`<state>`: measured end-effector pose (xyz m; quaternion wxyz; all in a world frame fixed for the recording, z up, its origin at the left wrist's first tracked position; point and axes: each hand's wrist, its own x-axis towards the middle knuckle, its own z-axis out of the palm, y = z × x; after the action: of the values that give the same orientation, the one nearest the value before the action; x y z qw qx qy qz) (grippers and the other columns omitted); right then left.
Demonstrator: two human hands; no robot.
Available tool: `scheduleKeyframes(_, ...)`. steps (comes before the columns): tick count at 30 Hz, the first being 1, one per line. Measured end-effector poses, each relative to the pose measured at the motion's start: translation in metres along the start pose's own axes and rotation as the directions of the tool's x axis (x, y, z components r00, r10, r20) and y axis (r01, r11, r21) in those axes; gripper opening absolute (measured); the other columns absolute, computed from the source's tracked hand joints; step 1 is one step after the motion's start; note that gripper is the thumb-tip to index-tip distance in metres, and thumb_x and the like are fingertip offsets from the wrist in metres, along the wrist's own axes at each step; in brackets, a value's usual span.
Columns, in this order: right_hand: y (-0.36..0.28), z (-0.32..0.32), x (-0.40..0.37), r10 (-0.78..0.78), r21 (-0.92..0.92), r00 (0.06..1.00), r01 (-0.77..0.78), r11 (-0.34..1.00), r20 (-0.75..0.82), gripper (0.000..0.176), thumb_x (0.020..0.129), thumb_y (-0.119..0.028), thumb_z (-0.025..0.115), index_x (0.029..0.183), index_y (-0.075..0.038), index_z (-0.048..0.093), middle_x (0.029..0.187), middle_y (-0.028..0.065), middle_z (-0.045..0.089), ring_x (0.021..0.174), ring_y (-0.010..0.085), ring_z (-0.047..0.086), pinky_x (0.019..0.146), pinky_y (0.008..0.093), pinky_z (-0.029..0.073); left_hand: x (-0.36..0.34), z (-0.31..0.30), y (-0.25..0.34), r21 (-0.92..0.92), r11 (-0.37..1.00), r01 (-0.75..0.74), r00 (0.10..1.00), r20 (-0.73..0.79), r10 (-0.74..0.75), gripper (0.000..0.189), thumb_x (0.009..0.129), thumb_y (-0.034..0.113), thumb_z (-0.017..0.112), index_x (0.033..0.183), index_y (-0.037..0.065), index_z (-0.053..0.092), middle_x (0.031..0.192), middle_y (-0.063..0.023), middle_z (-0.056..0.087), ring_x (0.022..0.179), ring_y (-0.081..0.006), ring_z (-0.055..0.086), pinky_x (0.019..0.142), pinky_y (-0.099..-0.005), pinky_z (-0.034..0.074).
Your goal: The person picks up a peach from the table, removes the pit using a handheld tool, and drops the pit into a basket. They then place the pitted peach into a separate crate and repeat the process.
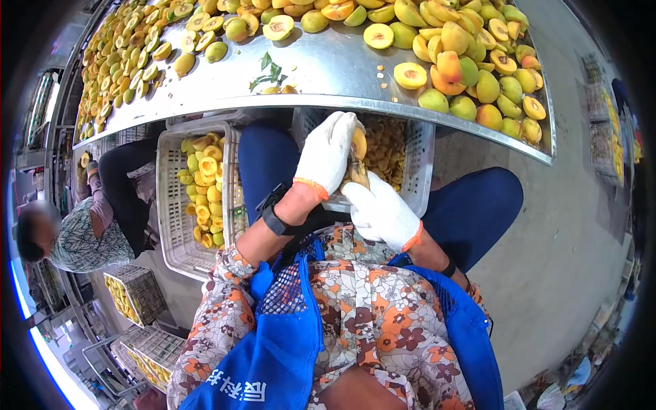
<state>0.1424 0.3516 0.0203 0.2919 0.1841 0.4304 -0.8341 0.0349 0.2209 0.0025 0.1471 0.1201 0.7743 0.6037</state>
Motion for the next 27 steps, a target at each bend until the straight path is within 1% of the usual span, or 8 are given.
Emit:
scheduleKeyframes(4, 0.001, -0.008, 0.0, 0.048, 0.152, 0.993, -0.064, 0.986, 0.107, 0.014, 0.105, -0.028, 0.058, 0.112, -0.018, 0.052, 0.066, -0.0067, 0.046, 0.046, 0.0046, 0.041, 0.039, 0.0221, 0.029, -0.009, 0.001, 0.015, 0.044, 0.99, -0.134, 0.985, -0.101, 0.138, 0.036, 0.109, 0.029, 0.046, 0.1, 0.001, 0.068, 0.086, -0.0048, 0.066, 0.079, -0.0126, 0.059, 0.077, -0.0281, 0.049)
scheduleKeyframes(9, 0.008, -0.003, 0.001, 0.103, 0.219, 0.992, -0.117, 0.969, 0.074, 0.014, 0.106, -0.028, 0.057, 0.111, -0.017, 0.052, 0.066, -0.0059, 0.046, 0.045, 0.0051, 0.041, 0.038, 0.0225, 0.029, 0.009, -0.009, -0.003, 0.05, 0.986, 0.159, 0.973, 0.158, -0.166, 0.044, 0.109, 0.035, 0.044, 0.097, 0.002, 0.069, 0.086, -0.0054, 0.067, 0.077, -0.0122, 0.059, 0.075, -0.0275, 0.049)
scheduleKeyframes(11, 0.007, -0.004, 0.003, 0.067, 0.148, 0.994, -0.079, 0.986, 0.083, 0.014, 0.106, -0.028, 0.057, 0.113, -0.017, 0.051, 0.065, -0.0063, 0.046, 0.044, 0.0051, 0.04, 0.038, 0.0224, 0.029, 0.012, -0.011, -0.005, 0.06, 0.993, 0.103, 0.98, 0.164, -0.111, 0.048, 0.109, 0.039, 0.042, 0.096, 0.002, 0.07, 0.083, -0.0051, 0.067, 0.077, -0.012, 0.06, 0.075, -0.0281, 0.05)
scheduleKeyframes(14, 0.001, -0.003, 0.002, 0.033, 0.134, 0.998, -0.04, 0.99, 0.057, 0.015, 0.105, -0.028, 0.058, 0.114, -0.017, 0.052, 0.065, -0.0068, 0.046, 0.043, 0.0052, 0.04, 0.037, 0.0225, 0.028, 0.01, -0.016, 0.002, -0.166, 0.973, 0.159, 0.951, 0.292, -0.105, 0.049, 0.11, 0.04, 0.04, 0.101, 0.002, 0.07, 0.09, -0.0069, 0.068, 0.083, -0.0124, 0.062, 0.078, -0.0284, 0.051)
scheduleKeyframes(16, -0.003, 0.002, 0.002, 0.0, 0.129, 1.0, -0.002, 0.992, 0.016, 0.015, 0.105, -0.027, 0.058, 0.114, -0.017, 0.053, 0.064, -0.0069, 0.046, 0.043, 0.0052, 0.04, 0.037, 0.0226, 0.028, 0.004, -0.007, 0.011, -0.583, 0.795, 0.167, 0.975, 0.22, -0.043, 0.048, 0.11, 0.039, 0.039, 0.11, 0.001, 0.068, 0.099, -0.0088, 0.068, 0.091, -0.0132, 0.063, 0.083, -0.0288, 0.052)
scheduleKeyframes(20, 0.003, 0.007, 0.003, -0.055, 0.098, 0.998, 0.058, 0.994, -0.038, 0.015, 0.104, -0.028, 0.059, 0.112, -0.017, 0.054, 0.064, -0.0065, 0.045, 0.041, 0.0056, 0.038, 0.036, 0.0225, 0.028, -0.001, -0.004, -0.002, -0.175, 0.973, -0.148, 0.988, 0.02, 0.154, 0.046, 0.11, 0.037, 0.039, 0.114, 0.001, 0.067, 0.103, -0.0085, 0.068, 0.095, -0.0136, 0.063, 0.087, -0.0297, 0.052)
scheduleKeyframes(24, 0.0, 0.0, -0.002, 0.12, 0.258, 0.985, -0.149, 0.955, 0.124, 0.015, 0.106, -0.029, 0.056, 0.112, -0.016, 0.054, 0.065, -0.0053, 0.045, 0.041, 0.0058, 0.037, 0.036, 0.0217, 0.027, 0.004, -0.024, 0.002, -0.25, 0.967, -0.036, 0.941, 0.317, 0.118, 0.045, 0.11, 0.036, 0.041, 0.111, -0.001, 0.067, 0.097, -0.0081, 0.069, 0.087, -0.0139, 0.064, 0.083, -0.029, 0.053)
scheduleKeyframes(27, -0.008, 0.003, -0.007, 0.112, 0.242, 0.975, -0.159, 0.957, 0.194, 0.016, 0.108, -0.026, 0.051, 0.099, -0.013, 0.052, 0.058, -0.0042, 0.042, 0.037, 0.0057, 0.035, 0.033, 0.0232, 0.025, 0.004, -0.022, -0.002, -0.257, 0.956, -0.139, 0.948, 0.244, 0.203, 0.046, 0.11, 0.035, 0.039, 0.109, -0.001, 0.066, 0.096, -0.0104, 0.069, 0.086, -0.0152, 0.065, 0.081, -0.0292, 0.053)
